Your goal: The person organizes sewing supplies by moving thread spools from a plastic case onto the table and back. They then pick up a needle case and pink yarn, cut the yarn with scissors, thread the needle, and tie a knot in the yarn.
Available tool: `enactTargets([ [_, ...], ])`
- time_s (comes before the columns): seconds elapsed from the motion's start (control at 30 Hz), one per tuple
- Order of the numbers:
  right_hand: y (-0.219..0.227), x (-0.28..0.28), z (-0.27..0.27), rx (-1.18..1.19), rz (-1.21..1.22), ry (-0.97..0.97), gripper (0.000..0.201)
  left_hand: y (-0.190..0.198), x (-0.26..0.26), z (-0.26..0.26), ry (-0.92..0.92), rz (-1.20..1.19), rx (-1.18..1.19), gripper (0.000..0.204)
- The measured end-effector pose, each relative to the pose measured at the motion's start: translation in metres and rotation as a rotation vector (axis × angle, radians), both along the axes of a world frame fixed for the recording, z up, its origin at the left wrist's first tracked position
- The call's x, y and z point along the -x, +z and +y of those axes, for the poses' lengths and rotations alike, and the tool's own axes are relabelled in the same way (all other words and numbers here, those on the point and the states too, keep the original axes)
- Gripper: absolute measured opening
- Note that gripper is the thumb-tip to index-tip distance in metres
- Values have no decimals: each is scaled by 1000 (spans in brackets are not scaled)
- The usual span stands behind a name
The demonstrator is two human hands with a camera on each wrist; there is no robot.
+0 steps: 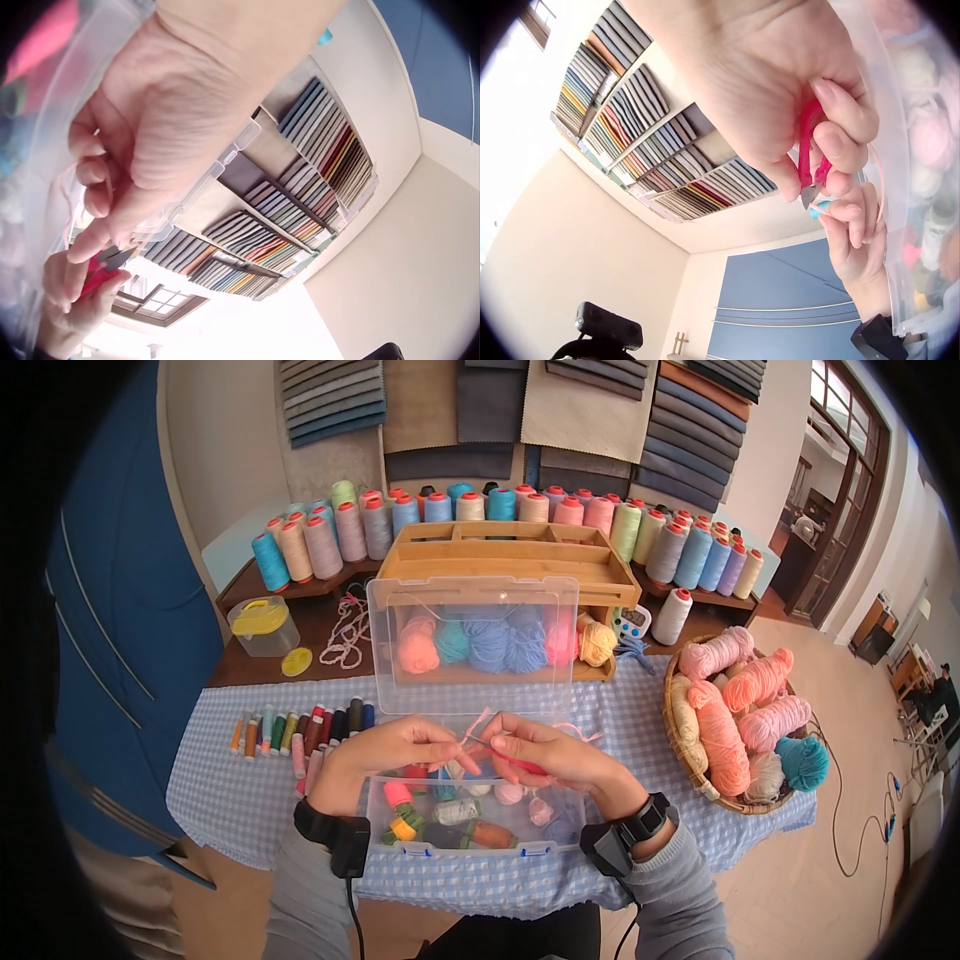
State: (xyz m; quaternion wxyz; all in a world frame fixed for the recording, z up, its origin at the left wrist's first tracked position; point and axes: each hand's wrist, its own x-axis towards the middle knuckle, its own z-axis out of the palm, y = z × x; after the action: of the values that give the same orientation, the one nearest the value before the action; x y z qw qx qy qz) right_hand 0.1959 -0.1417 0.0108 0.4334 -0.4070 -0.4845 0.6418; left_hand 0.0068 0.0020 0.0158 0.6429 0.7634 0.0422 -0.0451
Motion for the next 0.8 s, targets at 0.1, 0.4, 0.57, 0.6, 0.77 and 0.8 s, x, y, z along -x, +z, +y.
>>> enactTargets([
  [0.1, -1, 1, 1, -19, -3, -21, 28, -6, -1, 3, -1, -14, 52, 35],
  [0.4, -7, -3, 2, 3, 32, -40, 22, -9, -2, 1, 129, -167, 215, 52],
  [0.57, -5, -3, 2, 0, 69, -15, 22, -8, -3, 3, 128, -297, 207, 43],
  [0.6, -5, -3, 2, 0, 69, -14, 22, -10, -3, 5, 67, -301, 197, 41],
  [0.77, -13, -5, 4, -24, 66, 14, 21, -8, -3, 1, -12, -307, 197, 39],
  [0.8, -12, -5, 3, -23, 66, 14, 21, -9, -3, 1, -26, -311, 214, 39],
])
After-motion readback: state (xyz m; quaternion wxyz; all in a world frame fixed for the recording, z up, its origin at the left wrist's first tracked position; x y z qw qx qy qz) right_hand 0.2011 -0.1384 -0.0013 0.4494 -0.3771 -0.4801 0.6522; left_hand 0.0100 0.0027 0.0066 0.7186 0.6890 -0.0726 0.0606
